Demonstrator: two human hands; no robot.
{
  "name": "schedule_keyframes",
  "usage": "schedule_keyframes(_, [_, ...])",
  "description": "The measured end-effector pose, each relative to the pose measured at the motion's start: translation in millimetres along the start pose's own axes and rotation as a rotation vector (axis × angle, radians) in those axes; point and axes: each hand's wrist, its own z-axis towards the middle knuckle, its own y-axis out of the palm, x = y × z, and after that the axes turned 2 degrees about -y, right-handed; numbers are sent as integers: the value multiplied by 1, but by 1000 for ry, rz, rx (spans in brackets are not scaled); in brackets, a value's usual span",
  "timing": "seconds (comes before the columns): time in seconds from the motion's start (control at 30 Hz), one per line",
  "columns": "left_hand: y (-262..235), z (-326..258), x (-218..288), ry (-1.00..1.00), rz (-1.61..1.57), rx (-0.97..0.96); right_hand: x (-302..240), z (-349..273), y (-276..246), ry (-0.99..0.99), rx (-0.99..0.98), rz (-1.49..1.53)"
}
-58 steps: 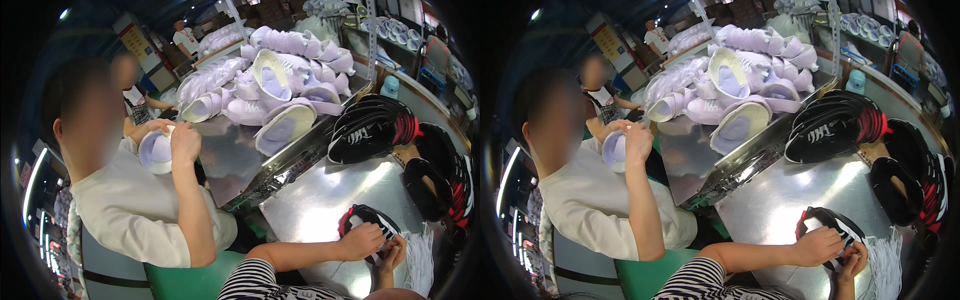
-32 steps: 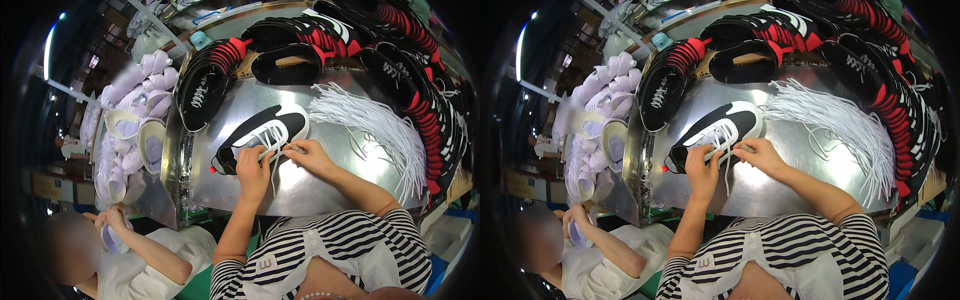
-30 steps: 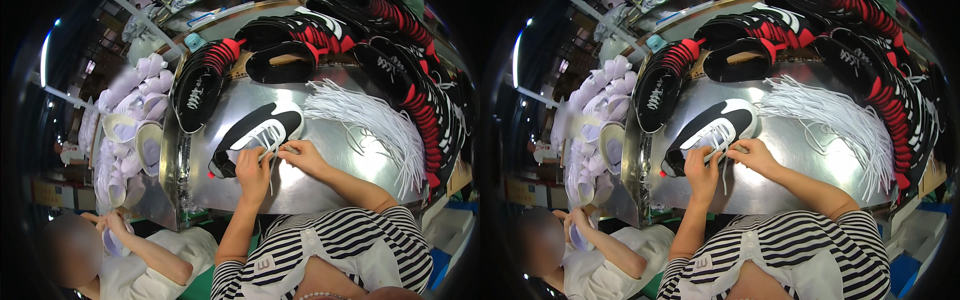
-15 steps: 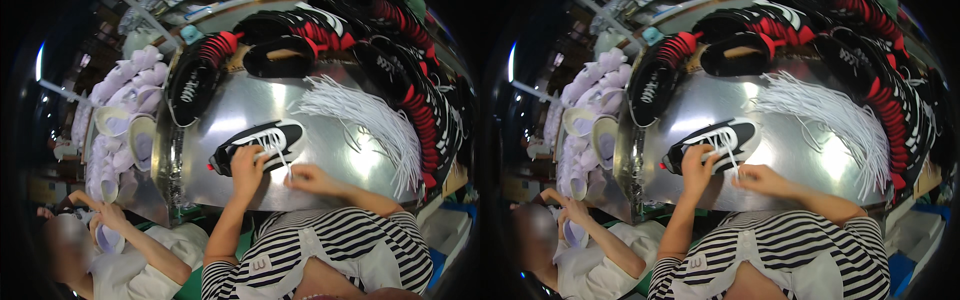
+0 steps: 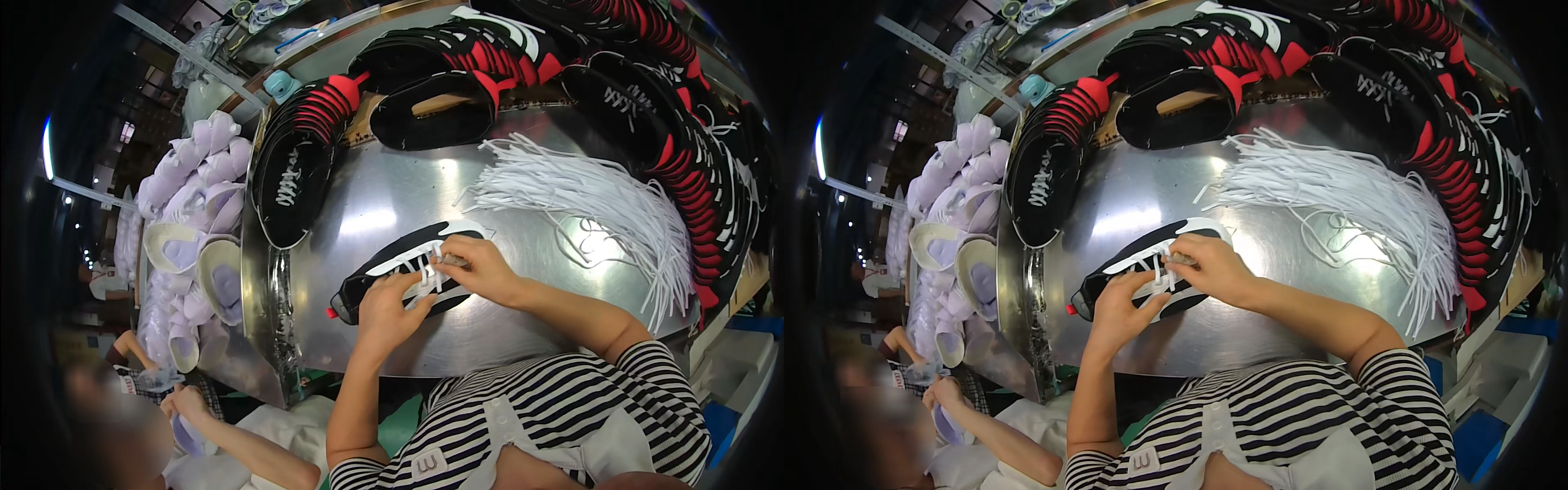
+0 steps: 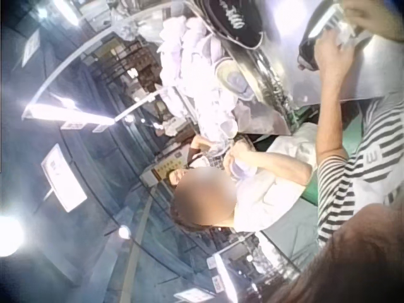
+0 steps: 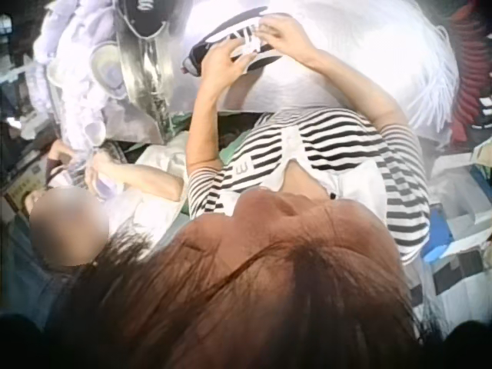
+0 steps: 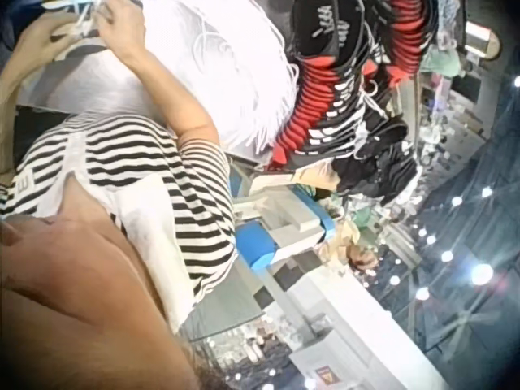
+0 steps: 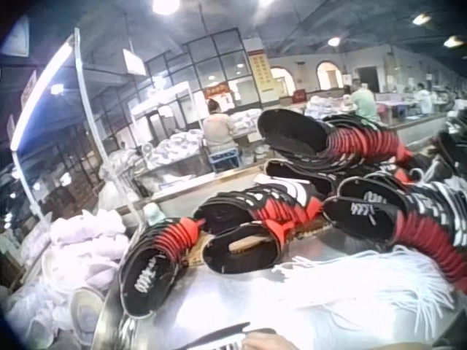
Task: The person laces a black and white shoe by hand at a workbench, pulling laces through eyelets and arranging the shoe on the table.
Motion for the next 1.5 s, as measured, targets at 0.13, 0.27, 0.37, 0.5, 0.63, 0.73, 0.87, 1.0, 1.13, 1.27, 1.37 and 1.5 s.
schedule_keyframes(0.13, [11,8,18,61,124,78,9,-7,-4,-95,132,-2])
schedule_keyframes(0.27, [19,9,9,29,53,98,7,-8,0,-103,156,-49])
schedule_keyframes(0.37, [20,9,2,10,-8,77,13,-10,5,-198,173,-101])
schedule_keyframes(0.5, [7,12,5,-35,-223,-101,18,-13,5,-243,175,-121])
schedule_keyframes(0.63, [17,11,0,-104,-242,-31,18,-13,2,-299,139,-159])
schedule_keyframes(0.73, [28,11,2,-105,-68,60,15,-12,2,-281,142,-159])
schedule_keyframes(0.87, [26,14,8,-128,-58,64,11,-18,1,-83,143,-13])
schedule_keyframes(1.0, [29,13,5,-70,-12,111,-13,-40,-14,172,-30,90])
schedule_keyframes(1.13, [31,12,3,-16,5,167,-13,-51,-17,210,-106,42])
schedule_keyframes(1.27, [32,11,6,-9,-19,162,-11,-49,-17,211,-90,31])
schedule_keyframes(1.37, [34,9,7,29,-11,188,-11,-47,-14,224,-85,11])
schedule_keyframes(1.5, [40,2,6,109,20,265,-15,-45,-9,283,-100,-54])
